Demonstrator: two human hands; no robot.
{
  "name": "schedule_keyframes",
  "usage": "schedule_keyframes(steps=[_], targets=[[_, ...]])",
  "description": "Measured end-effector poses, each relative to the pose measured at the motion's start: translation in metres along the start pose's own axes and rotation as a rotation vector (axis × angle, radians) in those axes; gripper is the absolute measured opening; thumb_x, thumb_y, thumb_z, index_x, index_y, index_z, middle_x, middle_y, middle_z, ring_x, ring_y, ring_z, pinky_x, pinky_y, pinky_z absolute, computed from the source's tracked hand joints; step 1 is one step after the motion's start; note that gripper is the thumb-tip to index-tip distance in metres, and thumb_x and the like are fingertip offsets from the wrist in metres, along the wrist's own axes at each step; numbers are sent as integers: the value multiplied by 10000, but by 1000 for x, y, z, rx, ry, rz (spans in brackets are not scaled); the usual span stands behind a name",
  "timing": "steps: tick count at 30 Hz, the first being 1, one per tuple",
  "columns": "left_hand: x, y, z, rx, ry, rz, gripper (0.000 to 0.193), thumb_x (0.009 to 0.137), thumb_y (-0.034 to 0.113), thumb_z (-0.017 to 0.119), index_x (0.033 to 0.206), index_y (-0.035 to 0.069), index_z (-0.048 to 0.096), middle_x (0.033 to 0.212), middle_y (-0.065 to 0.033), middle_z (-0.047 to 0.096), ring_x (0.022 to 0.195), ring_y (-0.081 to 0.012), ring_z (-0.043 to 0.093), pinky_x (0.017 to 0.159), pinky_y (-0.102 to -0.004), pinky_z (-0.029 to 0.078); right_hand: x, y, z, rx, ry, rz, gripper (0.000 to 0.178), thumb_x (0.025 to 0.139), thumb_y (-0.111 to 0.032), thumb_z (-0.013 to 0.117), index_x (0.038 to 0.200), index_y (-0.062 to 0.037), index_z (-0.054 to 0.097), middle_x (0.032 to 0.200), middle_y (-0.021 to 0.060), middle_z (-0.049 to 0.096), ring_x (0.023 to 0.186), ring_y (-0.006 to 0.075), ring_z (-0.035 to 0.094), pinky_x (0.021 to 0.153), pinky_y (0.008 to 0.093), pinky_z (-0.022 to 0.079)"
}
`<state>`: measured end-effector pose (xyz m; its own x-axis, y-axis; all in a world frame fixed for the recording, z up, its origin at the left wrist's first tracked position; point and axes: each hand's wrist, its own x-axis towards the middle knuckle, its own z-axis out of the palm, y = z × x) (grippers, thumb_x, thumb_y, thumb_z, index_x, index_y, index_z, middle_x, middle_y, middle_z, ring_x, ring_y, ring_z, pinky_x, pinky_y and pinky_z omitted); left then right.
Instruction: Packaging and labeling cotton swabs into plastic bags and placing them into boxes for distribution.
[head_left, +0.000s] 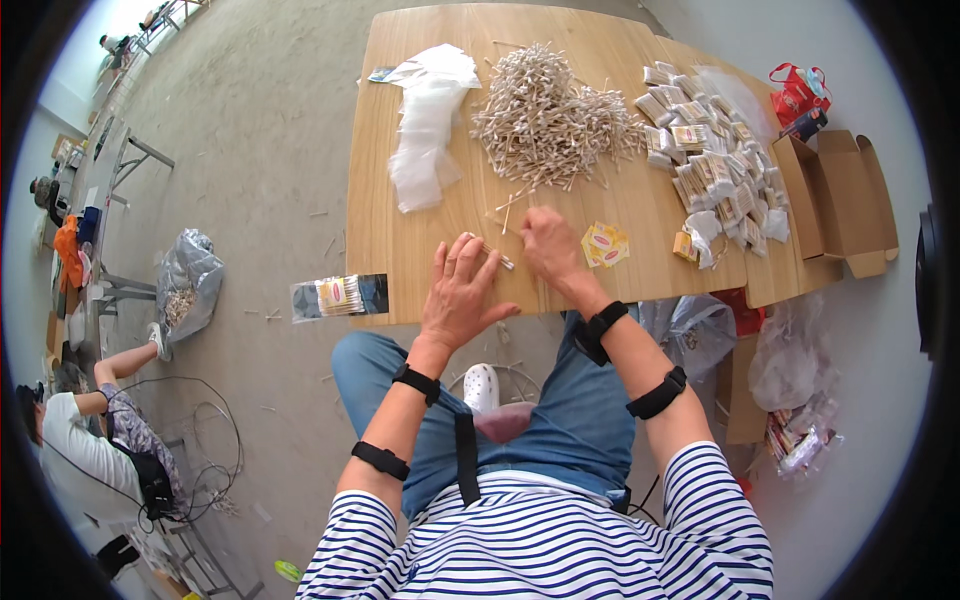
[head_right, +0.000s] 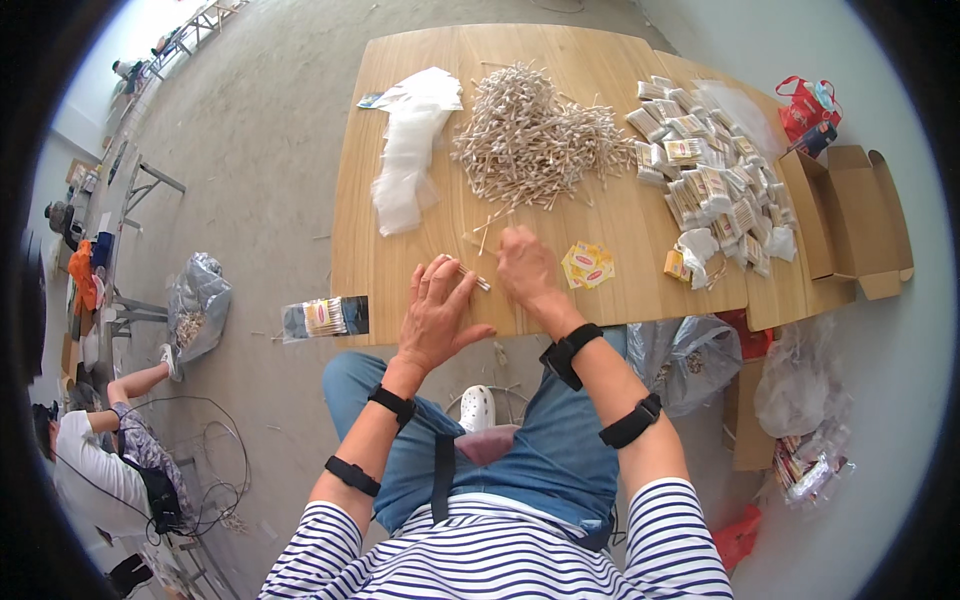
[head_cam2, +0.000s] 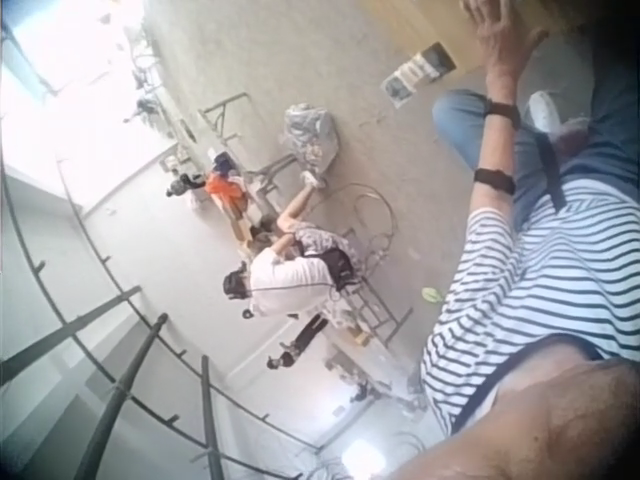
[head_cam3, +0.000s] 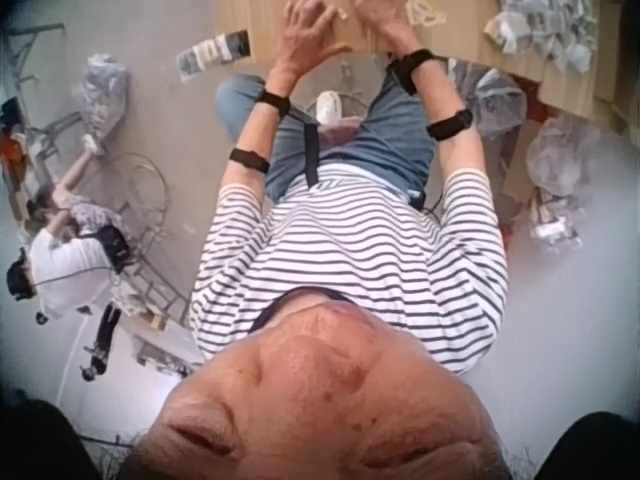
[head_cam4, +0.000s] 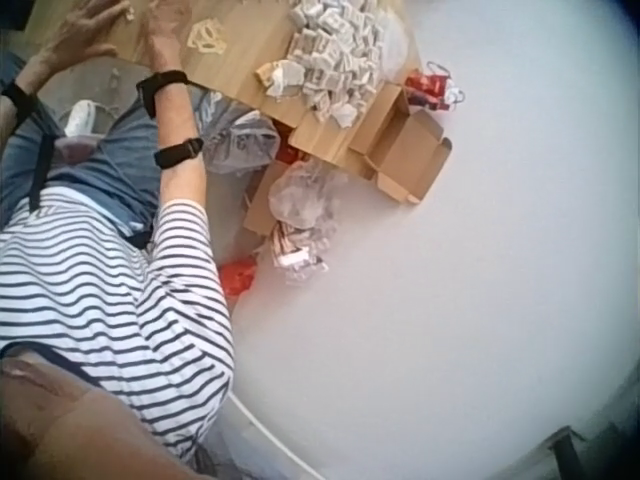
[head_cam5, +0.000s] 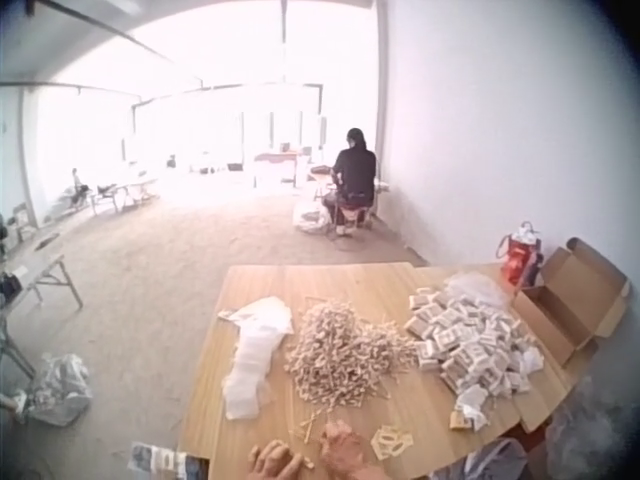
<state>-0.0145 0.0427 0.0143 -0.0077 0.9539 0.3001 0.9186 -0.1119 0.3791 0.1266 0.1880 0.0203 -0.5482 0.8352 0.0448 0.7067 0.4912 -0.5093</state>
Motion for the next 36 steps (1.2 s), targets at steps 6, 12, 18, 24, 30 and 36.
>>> schedule_keyframes(steps=[6, 12, 18, 24, 30, 36], targets=[[0, 1, 0, -27, 21, -1, 823, 708, 551, 796, 1354, 91, 574, 1411, -159, 450, 1416, -361, 346, 1205, -546, 221, 11, 2, -7, -99, 268, 165, 81, 849, -140, 657, 878, -69, 631, 941, 149, 636, 898, 364, 644, 780, 473, 521], [1, 3, -2, -43, 27, 10, 799, 703, 542, 805, 1324, 89, 589, 1378, -154, 449, 1399, -358, 354, 1197, -545, 232, 4, 1, 3, -80, 179, 62, 60, 835, -109, 658, 862, -62, 631, 932, 140, 639, 877, 368, 646, 760, 473, 518], [0, 1, 0, -41, 28, 0, 806, 697, 550, 808, 1322, 90, 588, 1374, -151, 448, 1393, -357, 352, 1197, -545, 229, 1, -4, 0, 66, 86, -58, 30, 822, -67, 646, 839, -43, 639, 871, 168, 662, 856, 367, 658, 745, 467, 515], [0, 1, 1, -19, 32, 9, 819, 707, 568, 794, 1340, 94, 581, 1383, -154, 446, 1397, -364, 346, 1204, -547, 218, 4, -11, 2, 111, 45, -124, 83, 838, -127, 657, 830, -45, 662, 879, 188, 685, 836, 375, 668, 738, 470, 521], [1, 0, 1, -11, 35, 14, 830, 701, 569, 794, 1349, 98, 576, 1382, -154, 449, 1395, -366, 348, 1203, -549, 222, 25, -23, 6, -32, 105, 103, 123, 849, -191, 663, 874, -71, 664, 940, 164, 693, 855, 358, 677, 756, 471, 536], [-1, 0, 1, -28, 46, 7, 826, 686, 547, 814, 1339, 97, 581, 1377, -154, 453, 1388, -369, 354, 1194, -552, 239, 18, -10, -5, -178, 285, 112, 86, 848, -160, 658, 886, -83, 667, 931, 132, 666, 883, 353, 670, 749, 459, 541]])
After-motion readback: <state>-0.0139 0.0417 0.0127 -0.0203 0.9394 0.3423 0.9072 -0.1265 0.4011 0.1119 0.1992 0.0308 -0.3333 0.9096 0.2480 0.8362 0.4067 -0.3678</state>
